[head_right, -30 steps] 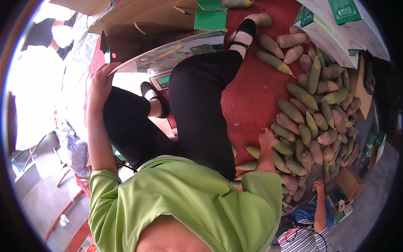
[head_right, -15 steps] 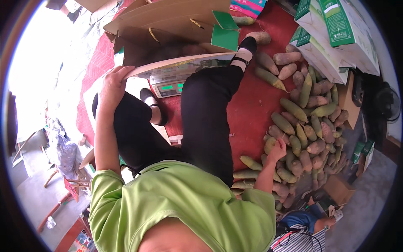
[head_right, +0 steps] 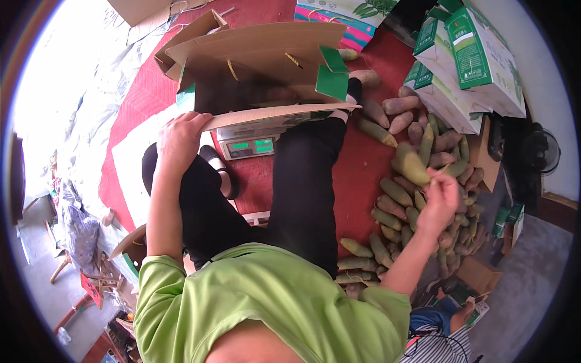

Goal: Weighing and packaging green radishes into cardboard boxes.

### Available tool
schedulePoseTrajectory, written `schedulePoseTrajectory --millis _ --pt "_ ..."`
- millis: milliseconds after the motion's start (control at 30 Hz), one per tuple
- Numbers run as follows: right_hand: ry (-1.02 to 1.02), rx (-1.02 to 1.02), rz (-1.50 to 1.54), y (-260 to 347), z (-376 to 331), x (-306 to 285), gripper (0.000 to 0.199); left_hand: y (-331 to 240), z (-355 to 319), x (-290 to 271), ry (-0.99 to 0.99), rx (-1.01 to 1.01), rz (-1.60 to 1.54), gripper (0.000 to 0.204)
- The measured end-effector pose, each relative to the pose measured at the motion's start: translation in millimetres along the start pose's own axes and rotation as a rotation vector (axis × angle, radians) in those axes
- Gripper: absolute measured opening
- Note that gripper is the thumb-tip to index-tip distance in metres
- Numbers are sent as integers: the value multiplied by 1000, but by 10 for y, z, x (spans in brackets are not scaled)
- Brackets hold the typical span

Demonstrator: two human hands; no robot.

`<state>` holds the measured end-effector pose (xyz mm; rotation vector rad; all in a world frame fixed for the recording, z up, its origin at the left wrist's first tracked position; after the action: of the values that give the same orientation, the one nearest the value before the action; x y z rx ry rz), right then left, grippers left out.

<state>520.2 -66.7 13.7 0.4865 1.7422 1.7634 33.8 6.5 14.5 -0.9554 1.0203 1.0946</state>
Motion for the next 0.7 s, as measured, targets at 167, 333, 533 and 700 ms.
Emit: schedulePoseTrajectory --millis 167,333,533,700 --pt "303 -329 130 1249 166 598 8 -8 31 -27 39 -20 -29 23" --pt "591 -256 315 1534 109 1554 14 5 12 -4 42 -5 -22 24" --pt "882 8 303 888 -269 2960 13 -32 37 -38 36 -19 -20 25" --pt "810 -454 45 655 -47 2816 13 -17 32 -20 -12 -18 -53 28"
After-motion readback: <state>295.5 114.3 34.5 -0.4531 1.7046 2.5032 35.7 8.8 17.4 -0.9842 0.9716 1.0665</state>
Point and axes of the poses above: each hand's wrist, its own z-axis towards the middle knuckle, its own x-axis out of the palm, y = z × x, the point moved 3 cm from there along z, towards the middle knuckle, and after that the axes turned 10 degrees about -y, right-handed, at the moved point
